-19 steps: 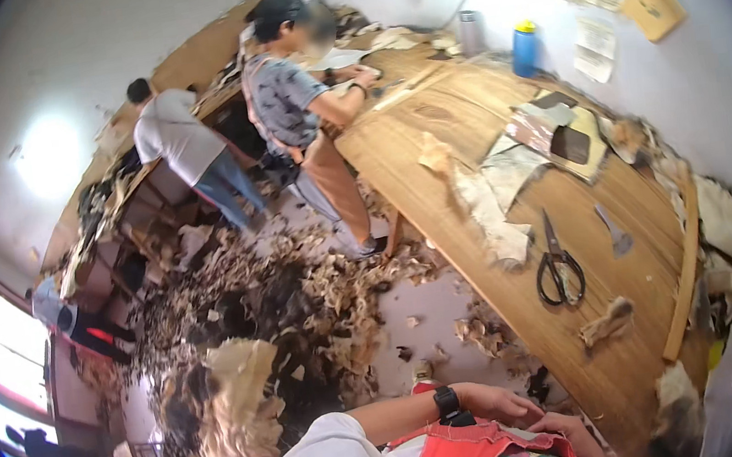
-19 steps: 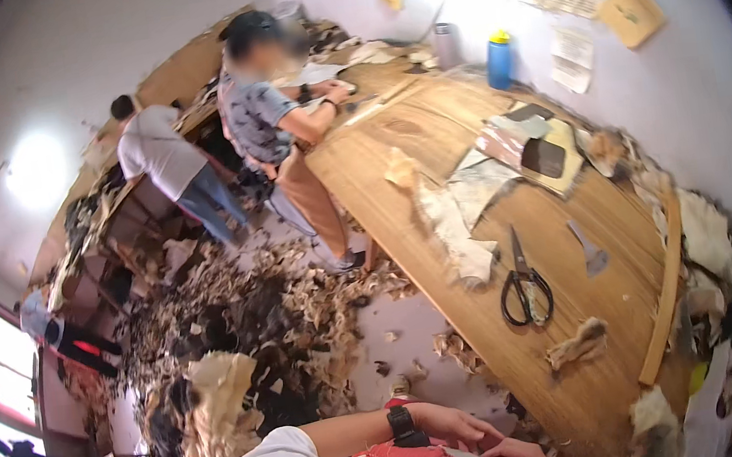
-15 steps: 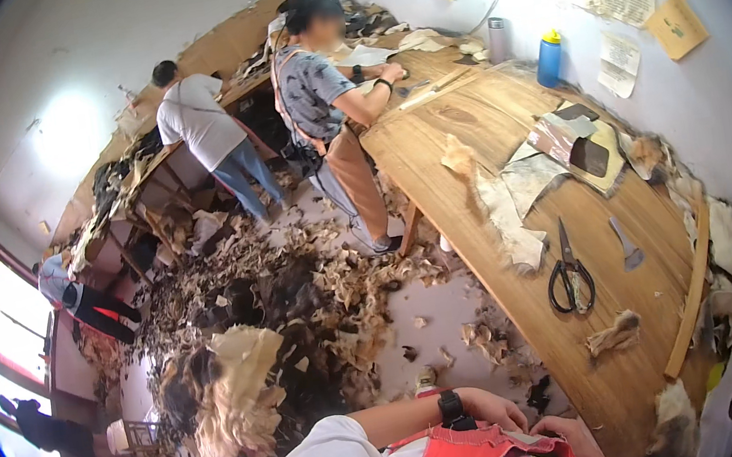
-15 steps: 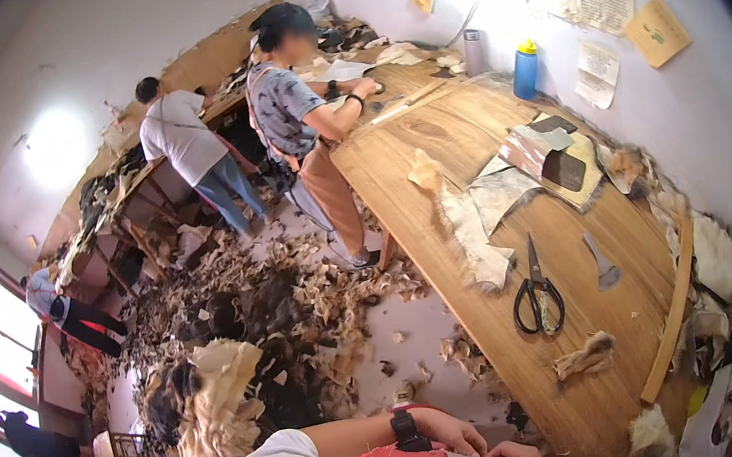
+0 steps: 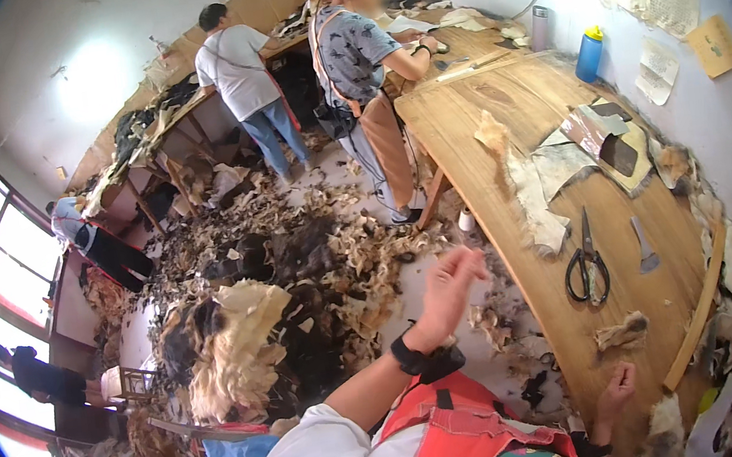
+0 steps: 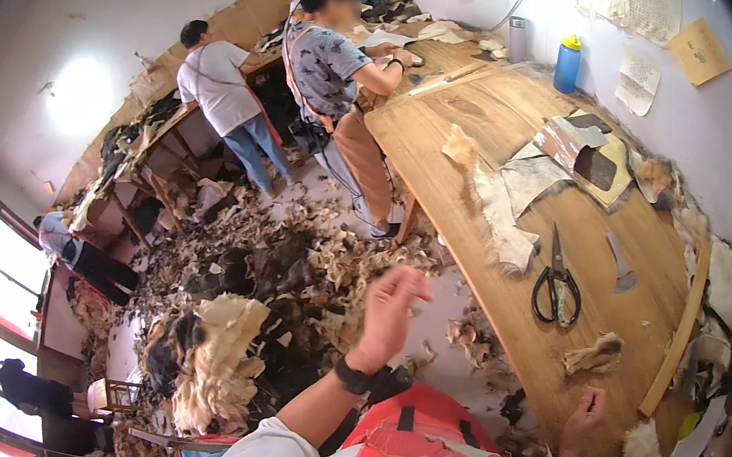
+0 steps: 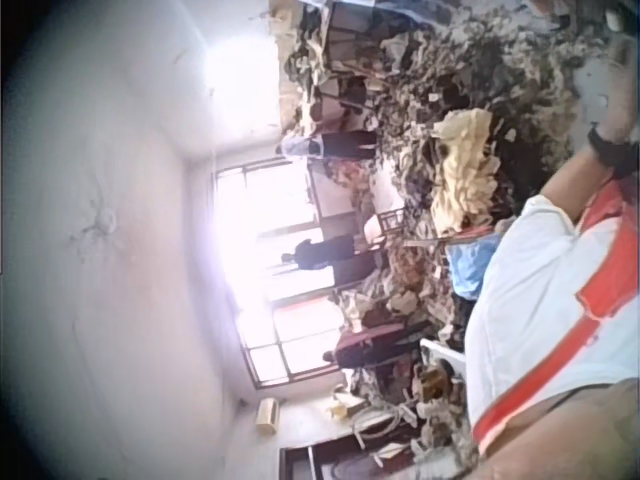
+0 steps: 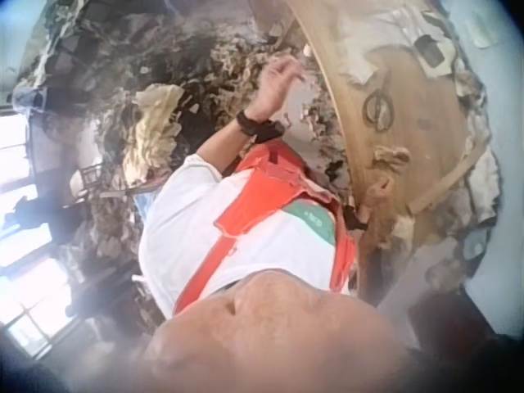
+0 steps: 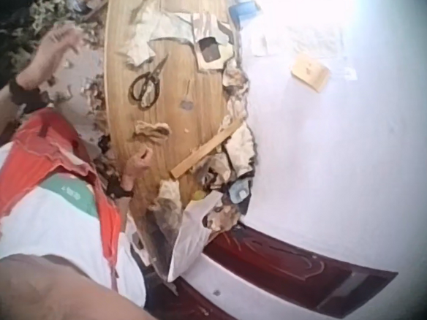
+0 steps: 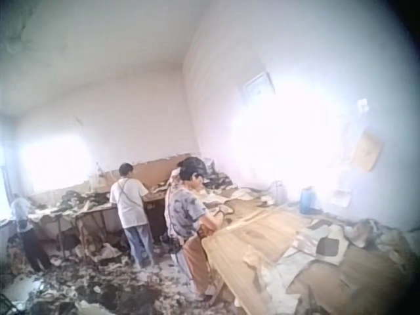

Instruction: Cutting and trimming animal hides with a knife and scissors in a leather workshop.

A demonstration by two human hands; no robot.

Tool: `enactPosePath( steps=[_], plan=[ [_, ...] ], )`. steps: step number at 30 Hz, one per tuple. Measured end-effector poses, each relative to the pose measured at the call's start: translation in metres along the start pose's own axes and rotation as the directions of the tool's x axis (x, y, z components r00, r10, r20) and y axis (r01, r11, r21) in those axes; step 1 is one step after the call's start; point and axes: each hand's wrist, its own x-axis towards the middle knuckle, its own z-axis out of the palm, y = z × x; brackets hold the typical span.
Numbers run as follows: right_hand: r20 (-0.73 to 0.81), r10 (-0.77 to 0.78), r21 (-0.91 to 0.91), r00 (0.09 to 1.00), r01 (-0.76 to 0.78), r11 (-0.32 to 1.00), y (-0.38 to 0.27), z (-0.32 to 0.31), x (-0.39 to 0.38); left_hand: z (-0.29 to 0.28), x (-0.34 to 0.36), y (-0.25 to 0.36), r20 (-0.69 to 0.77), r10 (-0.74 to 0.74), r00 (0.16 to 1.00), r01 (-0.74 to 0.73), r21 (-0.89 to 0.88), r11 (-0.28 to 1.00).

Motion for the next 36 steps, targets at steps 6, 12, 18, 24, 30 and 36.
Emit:
enactPosePath(
  steps=[6, 12, 18, 24, 30, 36],
  plan=[
    [0.083, 0.007, -0.199, 0.997, 0.010, 0.980, -0.041, 0.001, 0.003, -0.011, -0.008, 0.062, -0.213, 0.370, 0.904, -0.419, -0.275, 0.865],
    [0.078, 0.033, -0.150, 0.996, -0.021, 0.988, -0.019, 0.004, 0.003, 0.038, -0.011, 0.140, -0.009, 0.690, 0.724, -0.689, 0.053, 0.723],
    [0.057, 0.066, -0.142, 0.996, -0.057, 0.988, 0.001, -0.003, 0.003, 0.061, -0.023, 0.228, 0.200, 0.939, 0.279, -0.950, -0.087, 0.301],
    [0.084, 0.023, -0.069, 0.996, -0.018, 0.997, 0.001, 0.003, 0.004, 0.061, -0.031, 0.258, 0.013, 0.982, 0.189, -0.968, -0.166, 0.189],
    [0.054, -0.009, -0.053, 0.998, 0.012, 0.999, -0.004, -0.001, 0.003, 0.073, -0.025, 0.256, -0.011, 0.988, 0.152, -0.984, -0.100, 0.150],
    [0.081, -0.060, -0.117, 0.995, 0.069, 0.991, -0.008, 0.005, 0.003, 0.035, -0.047, 0.272, -0.023, 0.995, 0.096, -0.995, 0.027, 0.097]
  ],
)
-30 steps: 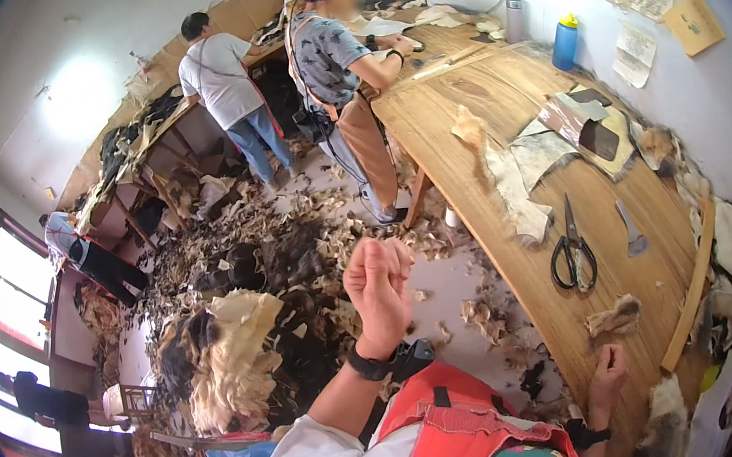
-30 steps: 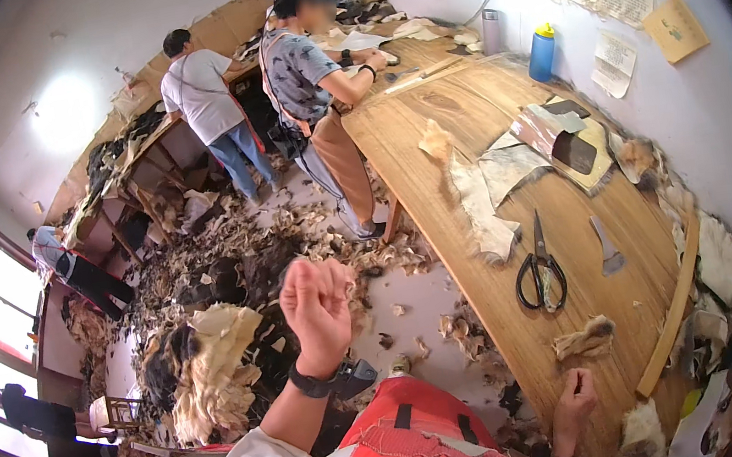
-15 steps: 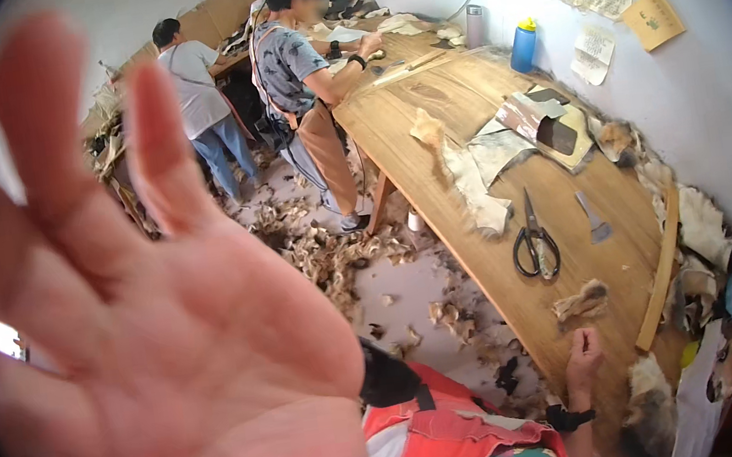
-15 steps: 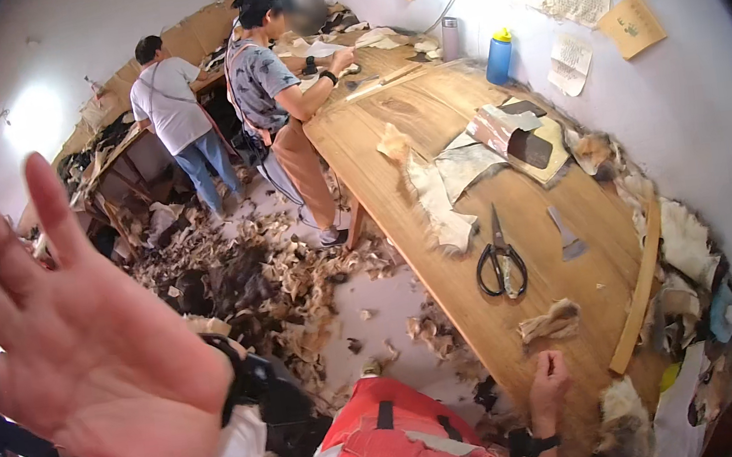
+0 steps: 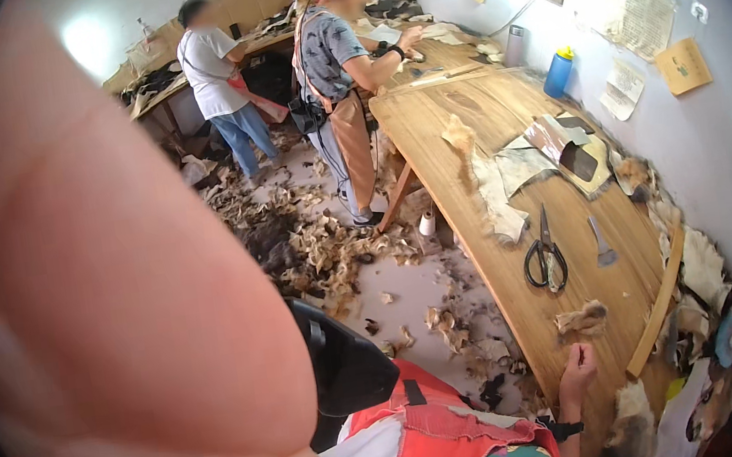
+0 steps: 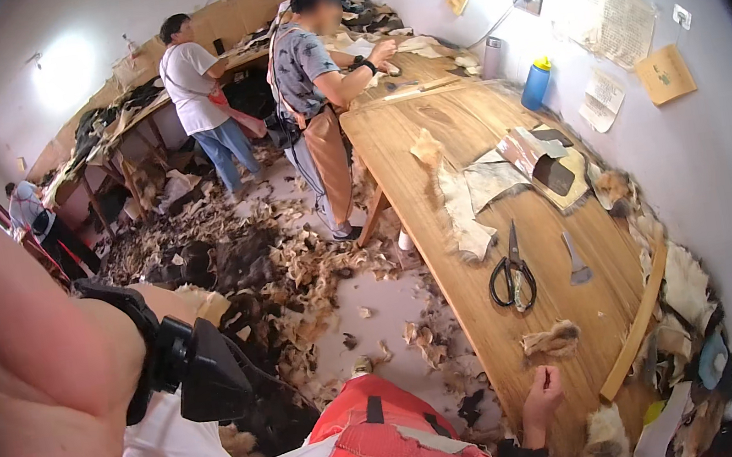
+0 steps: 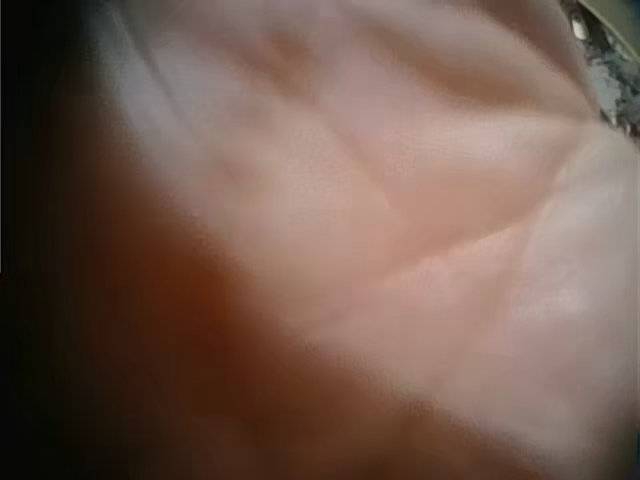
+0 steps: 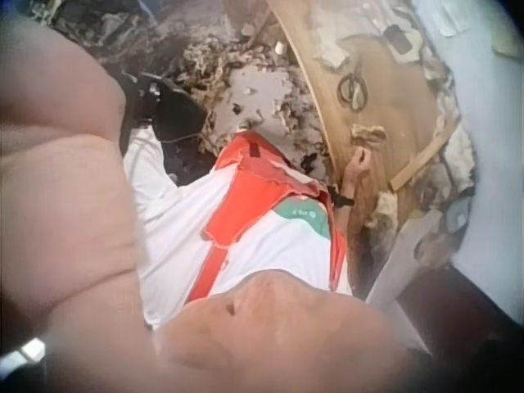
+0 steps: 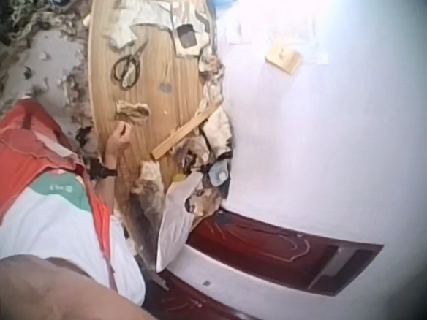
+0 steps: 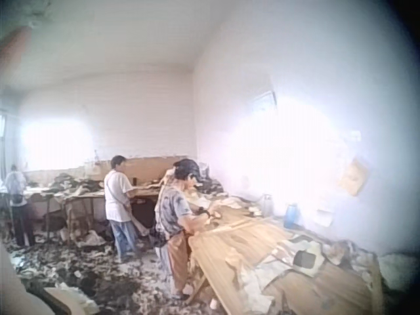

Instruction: Cutting and trimming animal hides with a knife and scissors in a leather workshop.

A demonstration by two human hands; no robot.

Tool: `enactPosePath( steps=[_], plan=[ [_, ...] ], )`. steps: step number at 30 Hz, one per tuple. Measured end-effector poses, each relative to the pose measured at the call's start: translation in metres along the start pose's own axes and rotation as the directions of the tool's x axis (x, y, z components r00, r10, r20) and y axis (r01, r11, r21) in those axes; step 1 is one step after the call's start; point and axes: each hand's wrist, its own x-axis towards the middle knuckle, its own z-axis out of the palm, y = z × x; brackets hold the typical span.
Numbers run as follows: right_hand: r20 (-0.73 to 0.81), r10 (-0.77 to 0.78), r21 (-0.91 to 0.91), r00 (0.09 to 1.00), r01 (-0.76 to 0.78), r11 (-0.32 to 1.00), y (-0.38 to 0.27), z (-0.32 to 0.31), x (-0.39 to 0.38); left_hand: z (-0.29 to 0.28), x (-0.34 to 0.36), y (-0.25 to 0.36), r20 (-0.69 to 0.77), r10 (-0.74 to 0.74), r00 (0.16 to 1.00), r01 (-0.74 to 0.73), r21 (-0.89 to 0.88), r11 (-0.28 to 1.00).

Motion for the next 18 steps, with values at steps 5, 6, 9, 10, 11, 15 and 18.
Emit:
enactPosePath(
  steps=[5, 6, 9, 10, 11, 15, 18],
  plan=[
    [-0.077, -0.118, 0.022, 0.990, 0.120, 0.993, 0.001, -0.006, 0.004, -0.005, 0.015, 0.019, -0.006, 0.046, 0.999, -0.046, 0.001, 0.999],
    [-0.037, -0.066, 0.013, 0.997, 0.067, 0.998, 0.008, -0.007, 0.003, -0.015, 0.021, 0.017, -0.012, 0.060, 0.998, -0.060, 0.010, 0.998],
    [-0.017, -0.011, -0.010, 1.000, 0.011, 1.000, 0.014, -0.001, 0.003, -0.013, 0.007, 0.016, -0.031, 0.082, 0.996, -0.082, 0.016, 0.997],
    [-0.026, -0.006, -0.014, 1.000, 0.006, 1.000, 0.013, 0.003, 0.002, -0.014, 0.003, 0.020, -0.037, 0.086, 0.996, -0.085, 0.014, 0.996],
    [-0.037, -0.005, -0.024, 0.999, 0.004, 1.000, 0.014, 0.002, 0.000, -0.012, 0.001, 0.019, -0.046, 0.084, 0.995, -0.083, 0.012, 0.996],
    [-0.024, 0.017, -0.027, 1.000, -0.018, 0.999, 0.007, -0.001, -0.001, -0.008, 0.000, 0.018, -0.058, 0.085, 0.995, -0.084, 0.029, 0.996],
    [-0.009, 0.017, -0.010, 1.000, -0.017, 1.000, 0.007, 0.000, -0.003, -0.007, 0.009, 0.023, -0.032, 0.100, 0.994, -0.098, 0.068, 0.993]
  ],
)
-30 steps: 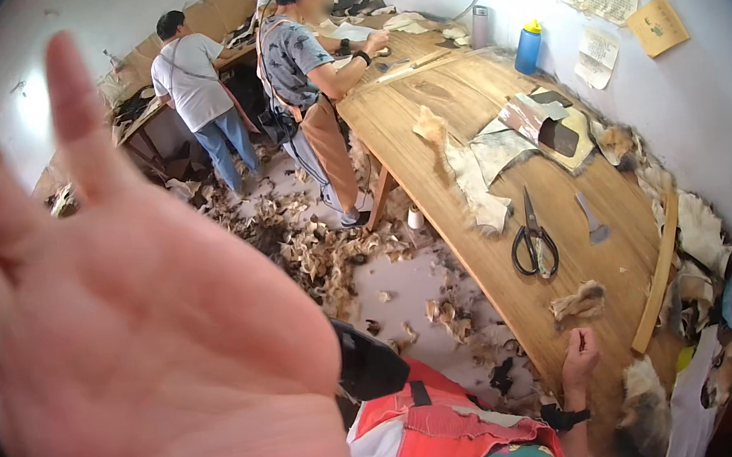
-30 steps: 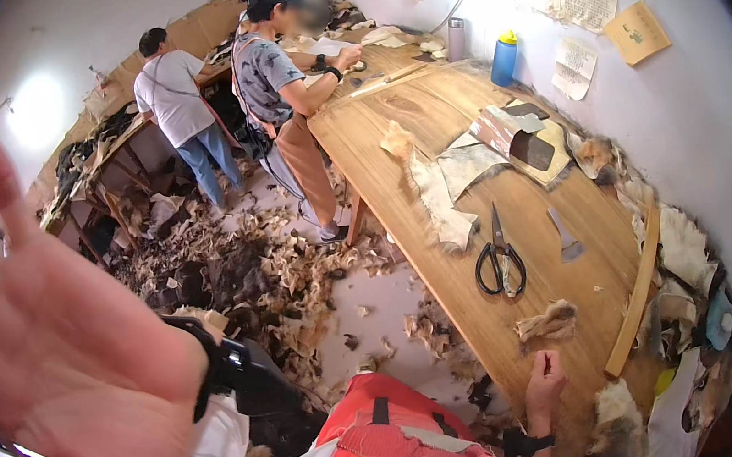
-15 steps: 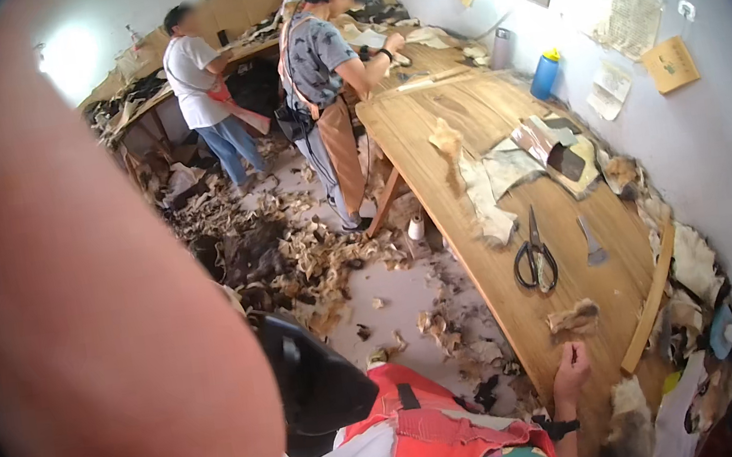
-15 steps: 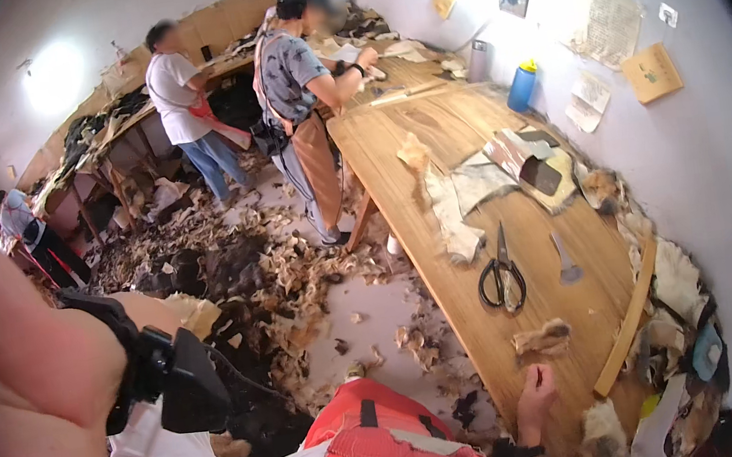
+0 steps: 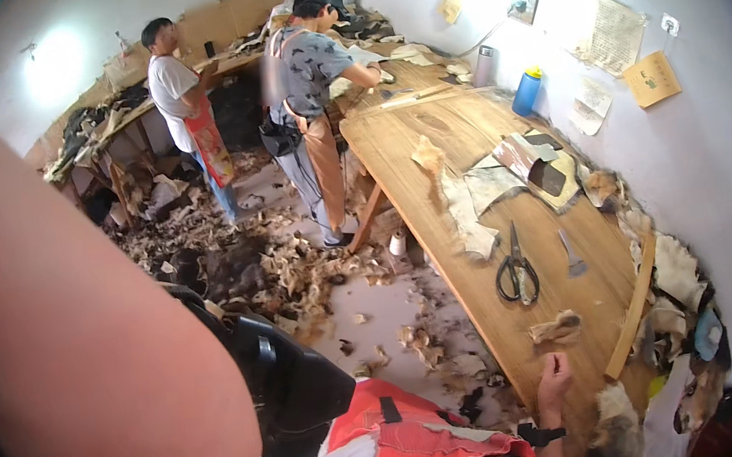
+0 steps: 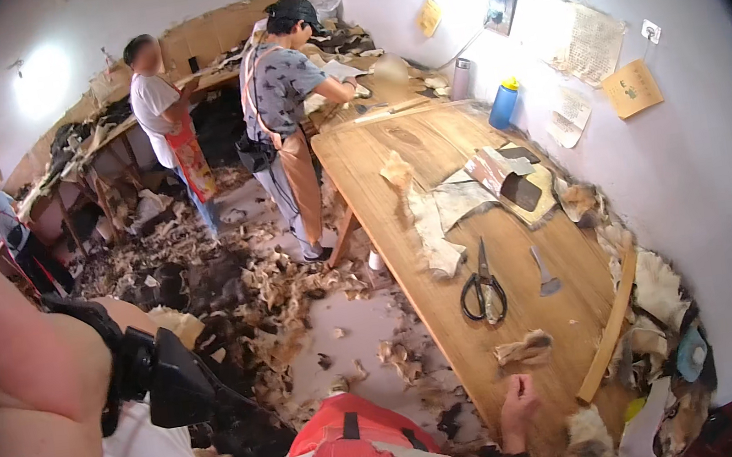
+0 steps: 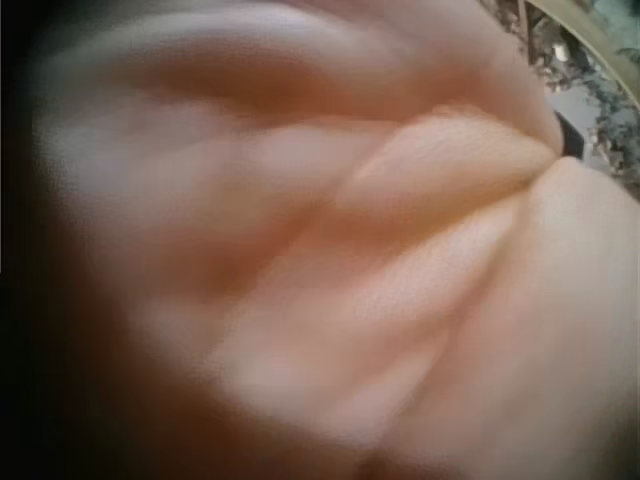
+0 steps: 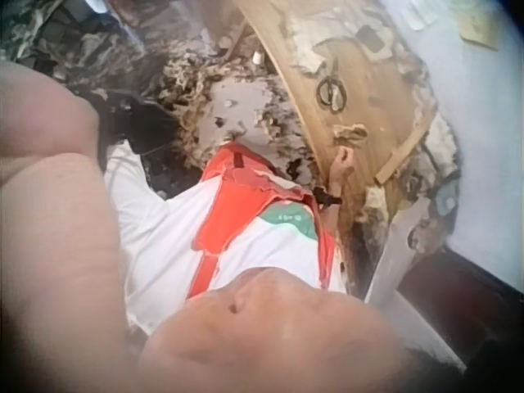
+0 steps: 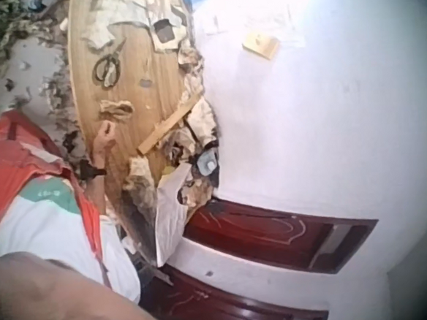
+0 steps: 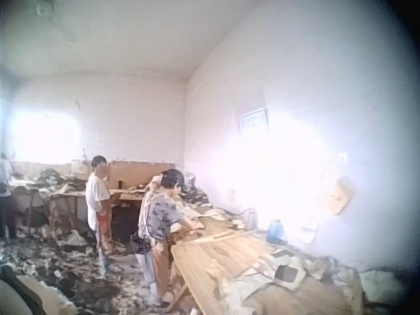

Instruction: Cutting and trimming animal hides with a knife and scissors in a leather workshop.

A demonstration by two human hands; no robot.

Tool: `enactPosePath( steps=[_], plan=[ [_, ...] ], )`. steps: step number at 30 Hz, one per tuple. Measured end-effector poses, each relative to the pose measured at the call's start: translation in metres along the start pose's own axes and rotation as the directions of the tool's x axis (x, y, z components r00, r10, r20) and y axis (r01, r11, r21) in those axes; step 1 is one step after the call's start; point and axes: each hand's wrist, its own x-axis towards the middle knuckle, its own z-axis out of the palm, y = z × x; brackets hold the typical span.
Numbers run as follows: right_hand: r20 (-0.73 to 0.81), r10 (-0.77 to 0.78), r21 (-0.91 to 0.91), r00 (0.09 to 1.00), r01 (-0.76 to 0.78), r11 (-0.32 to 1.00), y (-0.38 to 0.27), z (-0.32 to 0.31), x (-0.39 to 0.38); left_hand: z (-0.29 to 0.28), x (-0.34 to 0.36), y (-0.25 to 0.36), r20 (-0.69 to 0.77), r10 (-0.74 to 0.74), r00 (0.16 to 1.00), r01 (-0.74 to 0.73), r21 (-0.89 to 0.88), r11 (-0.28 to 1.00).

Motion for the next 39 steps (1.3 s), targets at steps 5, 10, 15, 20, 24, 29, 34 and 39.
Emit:
enactPosePath(
  steps=[5, 10, 15, 20, 24, 29, 34, 39],
  plan=[
    [0.014, -0.129, 0.025, 0.992, 0.129, 0.991, -0.001, 0.020, 0.002, 0.006, 0.038, 0.017, 0.138, 0.102, 0.985, -0.116, 0.093, 0.989],
    [0.117, 0.023, -0.086, 0.993, -0.013, 0.996, 0.026, 0.000, 0.009, -0.040, -0.045, -0.022, 0.170, -0.083, 0.982, 0.036, 0.262, 0.964],
    [0.007, -0.081, 0.002, 0.997, 0.081, 0.997, 0.048, 0.007, 0.006, -0.077, -0.105, -0.072, 0.049, -0.688, 0.724, 0.621, 0.387, 0.682],
    [0.037, -0.138, -0.098, 0.990, 0.142, 0.985, 0.033, 0.007, 0.006, -0.170, -0.107, -0.159, -0.208, -0.754, 0.624, 0.690, 0.599, 0.406],
    [0.072, -0.123, -0.144, 0.990, 0.133, 0.981, 0.002, 0.004, 0.003, -0.227, -0.114, -0.192, -0.347, -0.738, 0.578, 0.720, 0.642, 0.263],
    [0.119, -0.038, -0.219, 0.992, 0.063, 0.974, -0.028, -0.009, 0.000, -0.256, -0.129, -0.185, -0.440, -0.731, 0.521, 0.754, 0.638, 0.154],
    [0.126, -0.045, -0.242, 0.991, 0.074, 0.967, -0.013, -0.009, 0.003, -0.249, -0.146, -0.175, -0.386, -0.790, 0.476, 0.753, 0.643, 0.140],
    [0.140, -0.063, -0.243, 0.988, 0.095, 0.965, -0.014, -0.007, 0.002, -0.244, -0.160, -0.167, -0.398, -0.782, 0.479, 0.771, 0.617, 0.158]
  ],
)
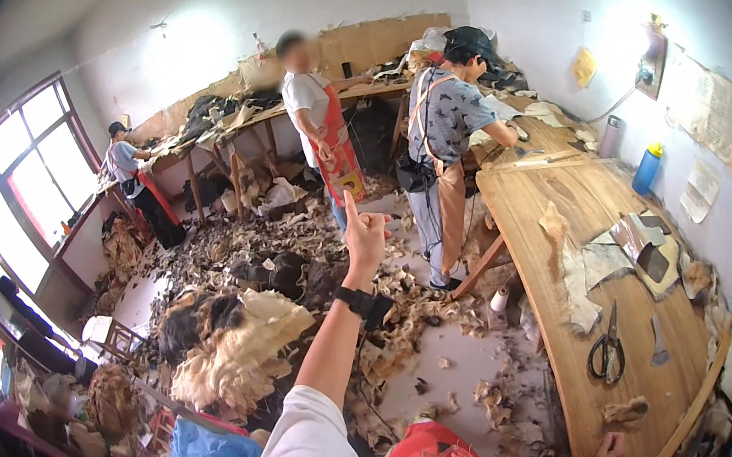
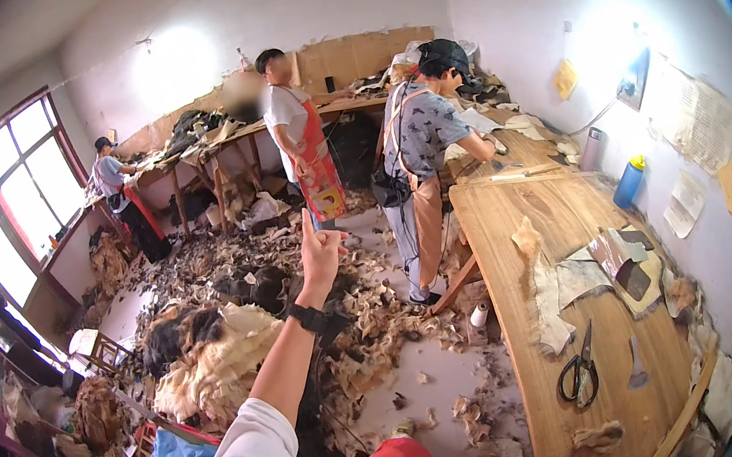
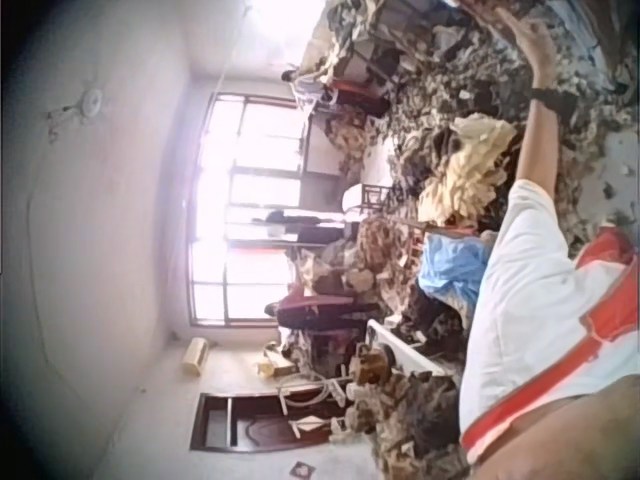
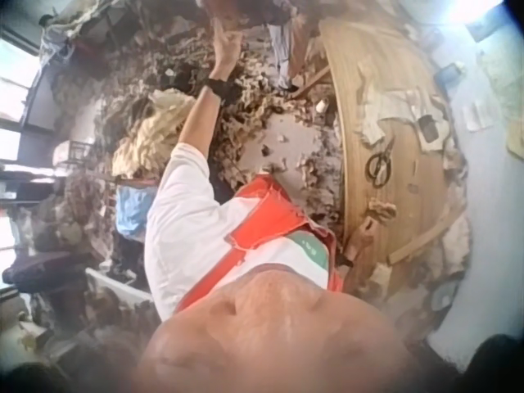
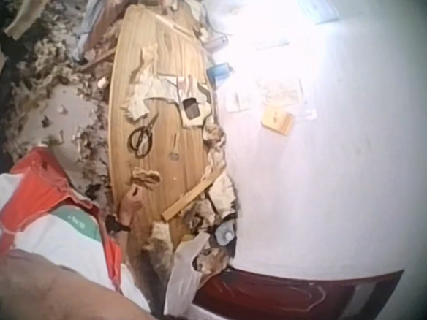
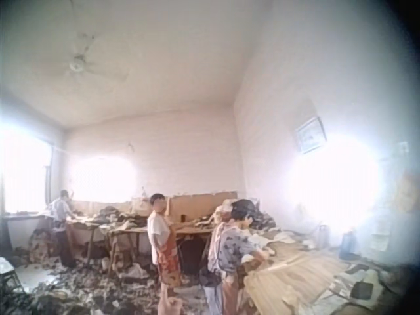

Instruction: Cutting and trimming animal hides with a knife and scissors in a leather workshop.

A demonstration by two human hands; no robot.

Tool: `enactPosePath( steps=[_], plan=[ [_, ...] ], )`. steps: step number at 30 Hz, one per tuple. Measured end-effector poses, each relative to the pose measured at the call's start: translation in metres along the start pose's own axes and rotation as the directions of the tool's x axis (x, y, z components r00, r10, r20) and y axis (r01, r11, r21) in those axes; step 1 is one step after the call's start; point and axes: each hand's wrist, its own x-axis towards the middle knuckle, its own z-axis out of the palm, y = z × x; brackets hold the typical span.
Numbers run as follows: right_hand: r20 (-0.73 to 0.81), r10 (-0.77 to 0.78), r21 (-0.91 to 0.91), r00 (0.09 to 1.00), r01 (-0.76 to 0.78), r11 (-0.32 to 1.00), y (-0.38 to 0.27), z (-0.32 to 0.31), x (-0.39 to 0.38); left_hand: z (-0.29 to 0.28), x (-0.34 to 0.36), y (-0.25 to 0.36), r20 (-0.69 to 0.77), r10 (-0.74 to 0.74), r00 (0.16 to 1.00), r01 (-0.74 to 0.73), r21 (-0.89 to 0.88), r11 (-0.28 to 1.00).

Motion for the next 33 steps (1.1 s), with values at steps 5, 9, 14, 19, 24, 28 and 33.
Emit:
enactPosePath(
  steps=[5, 9, 14, 19, 24, 28, 33],
  plan=[
    [-0.014, -0.006, 0.000, 1.000, 0.006, 1.000, 0.000, -0.002, -0.002, 0.003, -0.008, -0.006, 0.040, 0.014, 0.999, -0.013, -0.027, 1.000],
    [-0.018, -0.006, 0.014, 1.000, 0.006, 1.000, -0.003, -0.002, -0.002, 0.002, -0.015, -0.011, 0.035, 0.028, 0.999, -0.026, -0.053, 0.998],
    [0.017, 0.002, 0.011, 1.000, -0.002, 1.000, -0.004, -0.008, -0.001, 0.013, -0.047, 0.000, 0.122, 0.031, 0.992, -0.018, -0.107, 0.994],
    [0.029, 0.023, 0.018, 0.999, -0.023, 1.000, -0.003, -0.005, -0.001, 0.032, -0.122, -0.003, 0.350, -0.052, 0.935, 0.043, 0.034, 0.999],
    [0.002, 0.004, 0.034, 1.000, -0.005, 0.999, 0.000, -0.008, -0.003, 0.051, -0.213, -0.014, 0.647, -0.129, 0.752, 0.199, -0.035, 0.979],
    [0.029, 0.036, 0.073, 0.999, -0.038, 0.997, -0.017, -0.010, 0.001, 0.044, -0.256, -0.006, 0.737, -0.261, 0.623, 0.389, -0.002, 0.921],
    [-0.133, -0.010, 0.123, 0.991, 0.026, 0.992, 0.028, 0.015, 0.001, 0.040, -0.266, 0.007, 0.761, -0.263, 0.593, 0.462, -0.054, 0.885]
  ],
)
